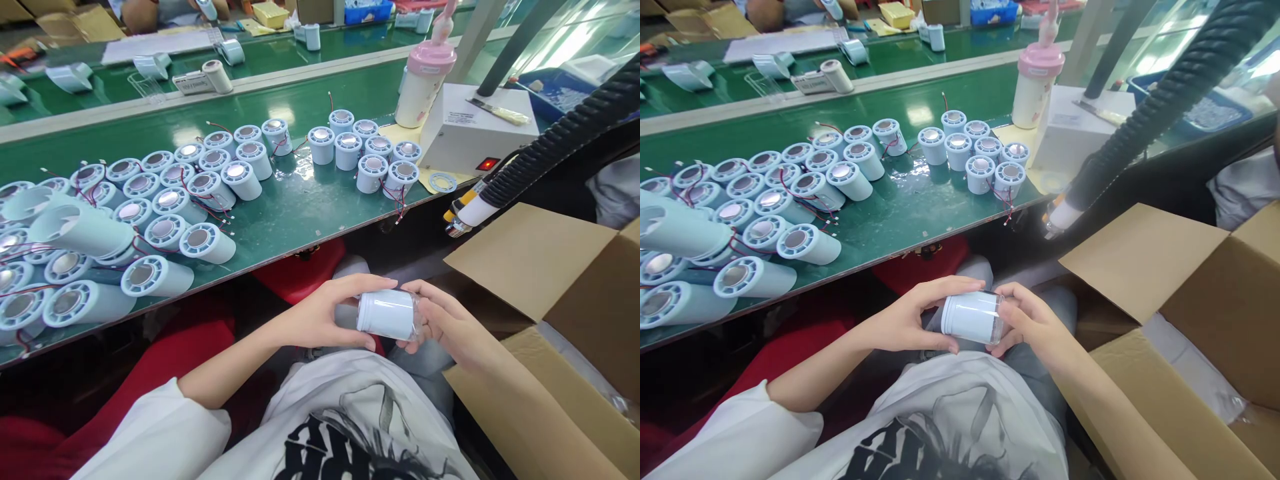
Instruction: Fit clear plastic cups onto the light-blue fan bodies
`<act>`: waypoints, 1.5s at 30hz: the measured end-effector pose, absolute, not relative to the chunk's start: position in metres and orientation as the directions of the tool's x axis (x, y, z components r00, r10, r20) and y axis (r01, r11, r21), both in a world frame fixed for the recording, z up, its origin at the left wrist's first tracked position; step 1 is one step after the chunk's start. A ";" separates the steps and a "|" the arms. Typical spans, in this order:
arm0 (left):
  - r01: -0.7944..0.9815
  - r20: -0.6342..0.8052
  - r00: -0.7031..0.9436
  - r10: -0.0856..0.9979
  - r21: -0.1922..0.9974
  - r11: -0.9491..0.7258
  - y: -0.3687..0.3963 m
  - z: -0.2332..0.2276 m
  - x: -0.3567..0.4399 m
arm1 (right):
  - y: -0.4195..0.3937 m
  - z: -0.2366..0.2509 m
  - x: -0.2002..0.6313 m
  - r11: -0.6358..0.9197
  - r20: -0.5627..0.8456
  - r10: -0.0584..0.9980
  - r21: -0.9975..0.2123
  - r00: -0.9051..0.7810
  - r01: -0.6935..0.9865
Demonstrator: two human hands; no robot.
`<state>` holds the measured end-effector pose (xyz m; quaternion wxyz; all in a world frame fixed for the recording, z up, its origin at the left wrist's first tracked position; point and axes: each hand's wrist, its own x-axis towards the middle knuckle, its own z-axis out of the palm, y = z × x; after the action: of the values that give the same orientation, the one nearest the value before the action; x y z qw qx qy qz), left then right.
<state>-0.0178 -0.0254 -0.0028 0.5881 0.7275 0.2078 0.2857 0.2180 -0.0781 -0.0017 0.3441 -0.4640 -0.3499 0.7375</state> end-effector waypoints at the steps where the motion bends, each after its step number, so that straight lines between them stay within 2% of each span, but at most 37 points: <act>1: -0.036 0.178 0.749 0.639 0.973 -0.229 -0.026 -0.003 -0.018 | -0.079 -0.001 0.217 -0.537 -0.465 0.824 -0.823 -0.324 -0.184; 9: -0.091 0.219 0.748 0.627 0.969 -0.230 -0.026 -0.005 -0.019 | -0.077 -0.001 0.206 -0.638 -0.546 0.757 -0.737 -0.359 -0.224; 19: -0.103 0.268 0.726 0.634 0.953 -0.286 -0.028 -0.008 -0.020 | -0.076 0.009 0.203 -0.824 -0.660 0.540 -0.541 -0.522 -0.169; 21: -0.100 0.241 0.728 0.642 0.964 -0.248 -0.030 -0.007 -0.020 | -0.076 0.008 0.203 -0.834 -0.662 0.518 -0.532 -0.542 -0.147; 24: -0.051 0.151 0.730 0.667 0.985 -0.167 -0.033 -0.003 -0.019 | -0.079 0.000 0.203 -0.802 -0.632 0.542 -0.586 -0.553 -0.117; 25: -0.031 0.114 0.723 0.681 0.991 -0.133 -0.034 -0.001 -0.019 | -0.081 -0.003 0.204 -0.767 -0.610 0.581 -0.632 -0.539 -0.112; 27: -0.006 0.040 0.703 0.711 0.999 -0.049 -0.036 0.002 -0.019 | -0.084 -0.009 0.206 -0.601 -0.506 0.742 -0.793 -0.440 -0.103; 29: -0.006 -0.030 0.688 0.725 0.999 0.047 -0.038 0.004 -0.019 | -0.088 -0.013 0.210 -0.294 -0.276 0.913 -0.956 -0.301 -0.017; 30: -0.015 -0.057 0.687 0.724 0.996 0.093 -0.038 0.005 -0.019 | -0.090 -0.015 0.213 -0.115 -0.127 0.958 -0.991 -0.256 0.061; 31: -0.024 -0.082 0.691 0.718 0.990 0.136 -0.039 0.006 -0.019 | -0.091 -0.016 0.215 0.051 0.013 0.969 -0.987 -0.245 0.151; 33: -0.031 -0.123 0.702 0.702 0.979 0.202 -0.039 0.006 -0.019 | -0.092 -0.018 0.219 0.329 0.233 0.919 -0.897 -0.317 0.294; 35: -0.014 -0.152 0.718 0.679 0.972 0.233 -0.039 0.006 -0.019 | -0.093 -0.020 0.222 0.500 0.363 0.846 -0.795 -0.391 0.344; 36: 0.001 -0.160 0.729 0.665 0.973 0.232 -0.038 0.006 -0.020 | -0.093 -0.021 0.223 0.521 0.380 0.833 -0.784 -0.403 0.338; 38: 0.026 -0.143 0.749 0.648 0.982 0.187 -0.036 0.006 -0.021 | -0.095 -0.021 0.222 0.411 0.303 0.879 -0.873 -0.368 0.264; 40: 0.030 -0.090 0.759 0.645 0.994 0.103 -0.035 0.007 -0.022 | -0.097 -0.020 0.220 0.171 0.128 0.938 -0.979 -0.323 0.108; 42: 0.008 -0.029 0.764 0.644 0.999 0.035 -0.034 0.008 -0.023 | -0.099 -0.019 0.219 -0.014 -0.008 0.950 -1.000 -0.312 -0.018; 43: -0.007 -0.009 0.769 0.639 1.000 0.023 -0.034 0.008 -0.024 | -0.100 -0.019 0.219 -0.040 -0.028 0.951 -0.999 -0.307 -0.033; 45: -0.037 0.006 0.783 0.622 0.999 0.037 -0.035 0.007 -0.025 | -0.102 -0.018 0.220 0.012 0.002 0.956 -0.999 -0.293 0.032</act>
<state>-0.0246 -0.0351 0.0071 0.6839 0.6510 0.2247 0.2408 0.2201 -0.1018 -0.0183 0.4136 -0.4269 -0.5787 0.5584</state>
